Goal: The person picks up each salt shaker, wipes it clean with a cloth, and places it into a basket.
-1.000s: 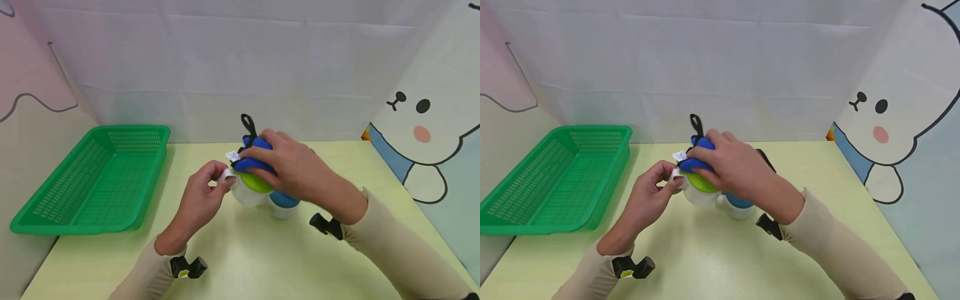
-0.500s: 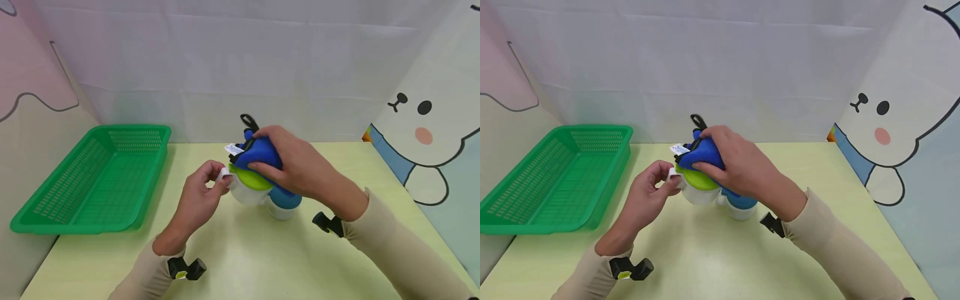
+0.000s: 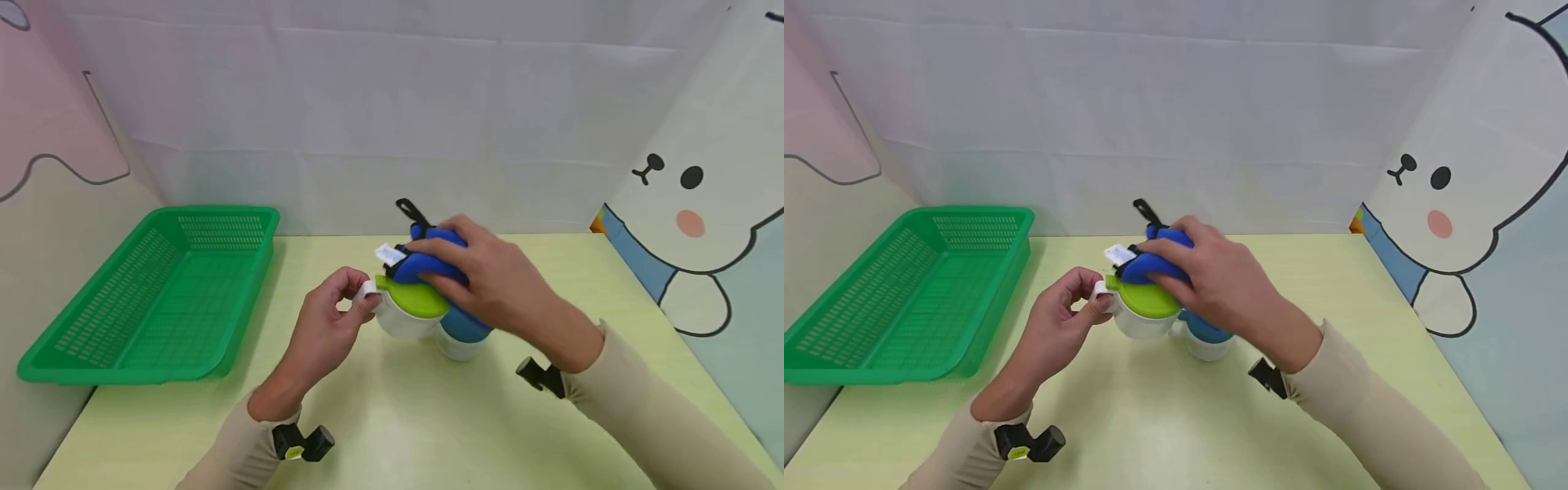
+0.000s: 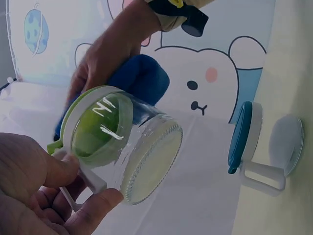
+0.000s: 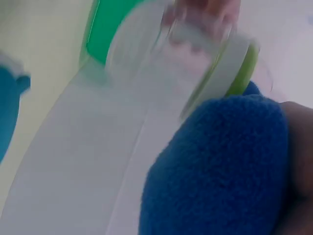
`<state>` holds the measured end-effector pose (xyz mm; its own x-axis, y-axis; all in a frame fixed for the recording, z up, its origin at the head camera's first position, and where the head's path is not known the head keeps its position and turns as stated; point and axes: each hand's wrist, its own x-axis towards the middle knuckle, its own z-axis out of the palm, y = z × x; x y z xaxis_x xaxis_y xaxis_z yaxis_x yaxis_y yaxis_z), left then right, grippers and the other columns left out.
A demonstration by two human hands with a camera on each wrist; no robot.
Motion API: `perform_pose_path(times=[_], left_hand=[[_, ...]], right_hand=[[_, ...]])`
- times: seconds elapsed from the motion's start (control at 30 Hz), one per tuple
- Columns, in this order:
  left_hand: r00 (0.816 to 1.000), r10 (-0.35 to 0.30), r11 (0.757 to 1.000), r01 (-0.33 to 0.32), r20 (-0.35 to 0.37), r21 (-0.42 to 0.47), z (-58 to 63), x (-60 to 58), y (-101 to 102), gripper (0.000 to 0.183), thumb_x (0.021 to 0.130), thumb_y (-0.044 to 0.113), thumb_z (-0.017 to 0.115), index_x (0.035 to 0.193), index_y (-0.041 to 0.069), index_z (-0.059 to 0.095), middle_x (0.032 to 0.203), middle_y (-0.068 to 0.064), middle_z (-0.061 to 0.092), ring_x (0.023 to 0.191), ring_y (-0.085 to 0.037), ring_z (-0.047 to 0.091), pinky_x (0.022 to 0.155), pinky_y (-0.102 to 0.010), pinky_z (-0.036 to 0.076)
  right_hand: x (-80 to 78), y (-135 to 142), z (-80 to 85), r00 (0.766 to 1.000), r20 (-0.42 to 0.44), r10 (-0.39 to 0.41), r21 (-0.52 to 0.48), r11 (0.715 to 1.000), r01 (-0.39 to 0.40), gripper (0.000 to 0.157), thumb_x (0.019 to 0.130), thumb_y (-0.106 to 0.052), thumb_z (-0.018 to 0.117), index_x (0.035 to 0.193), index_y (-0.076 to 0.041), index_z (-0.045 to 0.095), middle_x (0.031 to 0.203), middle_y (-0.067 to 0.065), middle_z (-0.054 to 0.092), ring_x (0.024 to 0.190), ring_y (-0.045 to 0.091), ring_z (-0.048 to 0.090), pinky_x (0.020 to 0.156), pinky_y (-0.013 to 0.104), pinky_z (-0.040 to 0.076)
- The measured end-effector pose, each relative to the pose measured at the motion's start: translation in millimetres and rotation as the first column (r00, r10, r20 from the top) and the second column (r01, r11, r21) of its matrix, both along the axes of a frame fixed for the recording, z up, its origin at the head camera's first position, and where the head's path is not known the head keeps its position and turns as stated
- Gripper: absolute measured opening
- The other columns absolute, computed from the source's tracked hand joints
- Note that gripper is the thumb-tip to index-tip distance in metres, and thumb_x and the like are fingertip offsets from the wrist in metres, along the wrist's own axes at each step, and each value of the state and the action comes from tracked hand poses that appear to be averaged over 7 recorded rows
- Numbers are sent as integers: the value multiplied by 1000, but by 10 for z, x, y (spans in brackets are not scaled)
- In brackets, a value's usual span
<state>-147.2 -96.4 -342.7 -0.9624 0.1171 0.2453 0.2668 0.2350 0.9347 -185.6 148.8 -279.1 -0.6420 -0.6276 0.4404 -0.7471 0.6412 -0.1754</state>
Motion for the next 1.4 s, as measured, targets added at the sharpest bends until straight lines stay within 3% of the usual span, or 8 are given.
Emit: perform_pose_path(times=[0.13, 0.33, 0.57, 0.77, 0.87, 1.13, 1.27, 1.4], left_hand=[[1000, 14, 1000, -14, -19, -19, -1, -15, 3, 14, 96, 2, 73, 105, 5, 63, 94, -8, 64, 89, -23, 62, 77, -30, 62], [999, 34, 999, -34, 3, -28, -4, -42, -16, 11, 98, -1, 68, 106, 3, 61, 100, -10, 66, 93, -23, 65, 78, -30, 62], [1000, -7, 999, 7, 4, -41, 0, -27, -32, 15, 96, 1, 72, 105, 5, 61, 97, -8, 63, 91, -24, 62, 79, -30, 61], [998, 40, 999, -40, 42, 6, -29, -54, -37, 12, 99, 0, 67, 108, 1, 59, 102, -13, 63, 95, -26, 63, 82, -31, 61], [998, 30, 999, -32, 50, 38, -42, -53, -74, 12, 99, -3, 66, 107, 0, 58, 103, -15, 61, 96, -27, 62, 83, -32, 61], [999, -27, 1000, 27, 27, 2, -54, -35, -25, 14, 98, -1, 69, 107, 4, 59, 102, -10, 62, 96, -26, 61, 82, -31, 61], [998, -10, 1000, 9, 56, 20, -48, -44, -5, 10, 101, -1, 64, 109, 1, 58, 103, -14, 62, 98, -26, 63, 83, -32, 61], [997, 13, 1000, -15, 72, 27, -34, -47, -41, 11, 101, -2, 63, 110, 0, 58, 105, -15, 61, 100, -27, 62, 84, -32, 61]], right_hand=[[-96, -3, 41, 993, 73, -90, 24, 996, 88, 38, 98, -30, 73, 135, -22, 68, 122, 13, 58, 94, 29, 65, 77, 47, 61], [130, -118, 20, 999, -28, 45, 21, 999, -45, 41, 95, -32, 78, 133, -26, 68, 123, 13, 58, 101, 28, 64, 69, 45, 62], [-99, -18, 43, 993, 67, -95, 24, 995, 94, 37, 97, -30, 75, 133, -22, 69, 121, 11, 58, 94, 27, 65, 73, 46, 61], [91, -95, -37, 994, -61, 94, 3, 996, -94, 44, 92, -28, 81, 134, -23, 66, 127, 16, 57, 107, 32, 62, 74, 48, 62], [66, 32, -91, 991, -22, 135, -48, 990, -135, 45, 91, -24, 82, 132, -25, 66, 128, 13, 55, 109, 31, 62, 80, 49, 61], [-119, -25, 19, 996, 88, -6, 9, 1000, 5, 34, 98, -31, 74, 131, -24, 69, 124, 9, 57, 103, 27, 62, 81, 46, 59], [53, -114, 123, 994, 5, 108, 89, 990, -108, 37, 94, -31, 79, 128, -24, 69, 124, 12, 58, 104, 29, 62, 76, 45, 61], [109, 26, 226, 971, 104, 213, 113, 968, -224, 35, 93, -30, 79, 126, -27, 69, 123, 5, 58, 101, 20, 62, 78, 40, 59]])
